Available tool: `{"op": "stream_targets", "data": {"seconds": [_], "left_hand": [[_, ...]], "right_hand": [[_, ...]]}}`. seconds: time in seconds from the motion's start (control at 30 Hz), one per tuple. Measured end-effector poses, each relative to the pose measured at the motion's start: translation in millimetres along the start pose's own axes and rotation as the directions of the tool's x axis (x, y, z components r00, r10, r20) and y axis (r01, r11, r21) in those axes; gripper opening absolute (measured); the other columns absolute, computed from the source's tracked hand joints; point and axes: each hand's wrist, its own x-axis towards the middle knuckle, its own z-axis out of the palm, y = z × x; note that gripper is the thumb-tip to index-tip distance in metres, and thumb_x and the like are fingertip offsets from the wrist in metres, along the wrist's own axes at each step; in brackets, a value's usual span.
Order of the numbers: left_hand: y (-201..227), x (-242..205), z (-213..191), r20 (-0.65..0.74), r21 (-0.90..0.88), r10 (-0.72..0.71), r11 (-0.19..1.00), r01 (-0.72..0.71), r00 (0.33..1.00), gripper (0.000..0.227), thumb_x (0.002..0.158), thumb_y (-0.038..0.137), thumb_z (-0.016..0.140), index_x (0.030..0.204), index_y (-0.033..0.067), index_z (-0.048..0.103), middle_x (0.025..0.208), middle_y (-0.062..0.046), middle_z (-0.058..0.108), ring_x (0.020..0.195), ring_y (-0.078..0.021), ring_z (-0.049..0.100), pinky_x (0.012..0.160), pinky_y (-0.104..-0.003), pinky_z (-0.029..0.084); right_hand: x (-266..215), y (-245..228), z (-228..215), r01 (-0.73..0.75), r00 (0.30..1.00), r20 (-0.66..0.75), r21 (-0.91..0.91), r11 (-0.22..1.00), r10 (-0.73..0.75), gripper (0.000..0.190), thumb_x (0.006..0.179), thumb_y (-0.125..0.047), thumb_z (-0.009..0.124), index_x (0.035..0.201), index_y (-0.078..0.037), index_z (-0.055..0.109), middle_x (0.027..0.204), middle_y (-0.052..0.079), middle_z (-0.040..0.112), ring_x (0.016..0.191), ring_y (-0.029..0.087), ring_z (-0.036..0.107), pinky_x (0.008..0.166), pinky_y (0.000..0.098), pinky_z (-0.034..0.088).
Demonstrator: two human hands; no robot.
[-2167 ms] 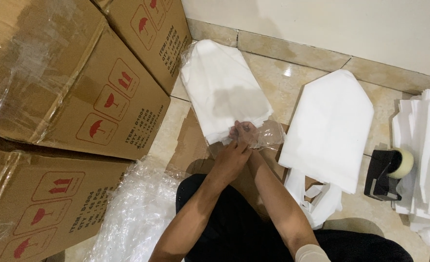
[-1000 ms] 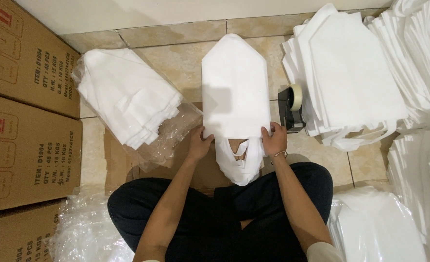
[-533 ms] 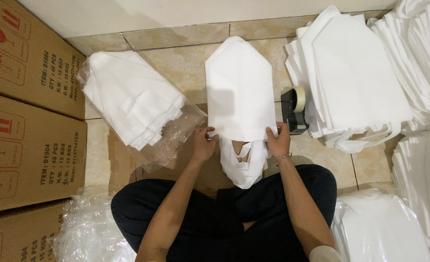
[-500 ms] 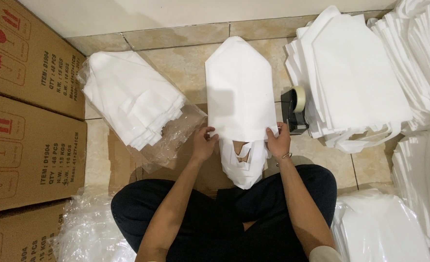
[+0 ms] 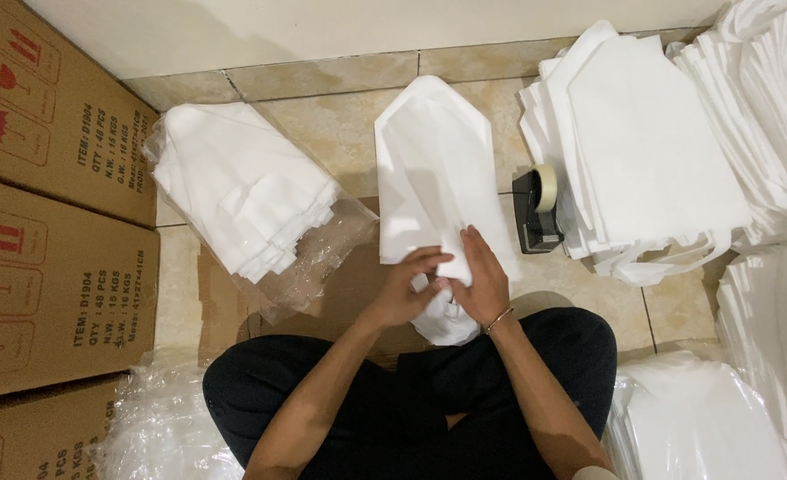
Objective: The person sits on the floor and repeatedly folds white non-woven bags, placing them into clear plastic packaging. They smooth the bags and align the edges before stacking them into the plastic wrap.
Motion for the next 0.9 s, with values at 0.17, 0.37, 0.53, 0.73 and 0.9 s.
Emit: {"op": "stream_targets", "data": {"seconds": [0.17,0.37,0.53,0.73,0.9], "left_hand": [[25.5,-2.1,3.0,-0.028,0.149,0.323,0.937,-0.316,0.946,0.061,0.071,0.02,0.068,0.124,0.007,0.042,0.118,-0.019,0.046,0.105,-0.0373,0.047,0.084,-0.045,0.038],[9.2,-8.4,-11.9,-0.301,0.2,0.041,0.979,0.021,0.953,0.076,0.073,0.041,0.063,0.126,-0.0003,0.03,0.123,-0.024,0.033,0.114,-0.0402,0.032,0.094,-0.048,0.027],[9.1,1.0,-13.2,-0.153,-0.296,-0.53,0.83,0.473,0.834,0.084,0.078,0.052,0.049,0.132,0.0002,0.009,0.13,-0.028,0.017,0.122,-0.0452,0.019,0.098,-0.054,0.023],[-59.0,-7.4,-11.4,-0.022,-0.528,-0.731,0.588,0.613,0.682,0.096,0.072,0.034,0.071,0.135,0.0053,0.005,0.12,-0.025,0.036,0.1,-0.035,0.05,0.08,-0.037,0.046],[-71.7,-10.1,-15.7,-0.175,-0.417,-0.722,0.671,0.614,0.67,0.076,0.07,0.0,0.064,0.131,0.0026,0.019,0.09,-0.012,0.048,0.076,-0.0171,0.051,0.063,-0.024,0.049]], "right_hand": [[-5.9,18.4,-4.3,-0.114,0.924,-0.338,0.202,0.973,0.178,0.028,0.075,0.001,0.051,0.102,0.0,0.058,0.094,0.02,0.059,0.09,0.034,0.057,0.076,0.0405,0.045],[19.0,-12.3,-45.7,-0.199,0.449,-0.314,0.878,0.436,0.837,0.02,0.087,-0.025,0.051,0.099,-0.009,0.051,0.089,0.01,0.061,0.079,0.019,0.062,0.072,0.0318,0.054],[25.1,-12.5,-26.0,-0.203,0.292,0.092,0.979,-0.033,0.952,0.034,0.085,-0.035,0.05,0.101,-0.006,0.046,0.088,0.011,0.062,0.074,0.022,0.064,0.062,0.0375,0.058],[15.0,-9.8,14.5,-0.452,0.115,0.223,0.88,-0.149,0.968,0.048,0.074,-0.041,0.064,0.096,-0.004,0.042,0.066,0.008,0.051,0.05,0.017,0.055,0.052,0.0299,0.057],[16.2,1.1,6.6,-0.499,0.12,0.195,0.859,-0.111,0.974,0.051,0.073,-0.032,0.067,0.109,-0.007,0.041,0.084,0.008,0.043,0.065,0.019,0.051,0.061,0.0357,0.058]]}}
